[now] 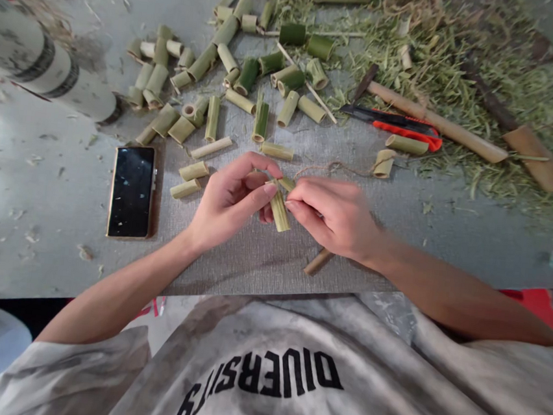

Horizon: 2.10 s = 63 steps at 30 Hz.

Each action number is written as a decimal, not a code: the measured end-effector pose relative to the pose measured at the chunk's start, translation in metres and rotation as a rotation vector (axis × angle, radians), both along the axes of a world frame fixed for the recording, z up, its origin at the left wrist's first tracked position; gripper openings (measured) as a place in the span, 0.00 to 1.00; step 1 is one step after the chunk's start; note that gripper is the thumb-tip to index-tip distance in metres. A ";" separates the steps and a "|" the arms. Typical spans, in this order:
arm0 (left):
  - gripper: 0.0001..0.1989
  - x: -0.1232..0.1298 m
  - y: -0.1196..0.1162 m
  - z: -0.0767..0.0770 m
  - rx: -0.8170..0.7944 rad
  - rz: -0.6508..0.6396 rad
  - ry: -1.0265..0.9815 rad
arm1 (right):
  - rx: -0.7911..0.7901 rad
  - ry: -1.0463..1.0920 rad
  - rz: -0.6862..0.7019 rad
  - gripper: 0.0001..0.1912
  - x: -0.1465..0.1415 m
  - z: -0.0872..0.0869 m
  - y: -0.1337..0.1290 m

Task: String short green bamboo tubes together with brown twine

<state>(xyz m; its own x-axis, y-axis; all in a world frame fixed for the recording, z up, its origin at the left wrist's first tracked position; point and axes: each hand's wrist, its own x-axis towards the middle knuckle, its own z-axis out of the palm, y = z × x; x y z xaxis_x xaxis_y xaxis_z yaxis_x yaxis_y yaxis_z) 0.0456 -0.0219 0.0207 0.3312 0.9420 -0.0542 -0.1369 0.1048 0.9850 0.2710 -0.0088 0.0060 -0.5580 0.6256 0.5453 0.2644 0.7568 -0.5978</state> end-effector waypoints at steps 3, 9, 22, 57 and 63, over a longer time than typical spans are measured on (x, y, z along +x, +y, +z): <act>0.10 0.000 -0.001 0.000 0.011 -0.007 0.008 | 0.000 -0.012 0.007 0.14 0.000 -0.001 0.000; 0.10 -0.001 -0.003 0.002 0.023 0.030 -0.017 | -0.122 0.048 -0.036 0.06 0.002 -0.005 -0.001; 0.12 -0.001 -0.002 0.004 -0.057 0.123 -0.038 | -0.008 0.094 -0.074 0.04 0.000 -0.002 0.001; 0.13 -0.005 0.001 -0.028 0.649 0.139 0.202 | -0.010 0.134 -0.059 0.11 0.000 0.002 -0.002; 0.21 -0.006 0.000 -0.031 0.747 0.200 0.208 | -0.020 0.096 -0.041 0.10 0.001 0.002 -0.003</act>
<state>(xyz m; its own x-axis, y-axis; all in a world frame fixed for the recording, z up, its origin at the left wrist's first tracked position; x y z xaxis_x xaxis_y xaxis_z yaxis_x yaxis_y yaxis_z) 0.0395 -0.0220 -0.0106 0.2043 0.7940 0.5726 0.1105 -0.5999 0.7924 0.2725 -0.0113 0.0079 -0.4776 0.6580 0.5822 0.2361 0.7344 -0.6363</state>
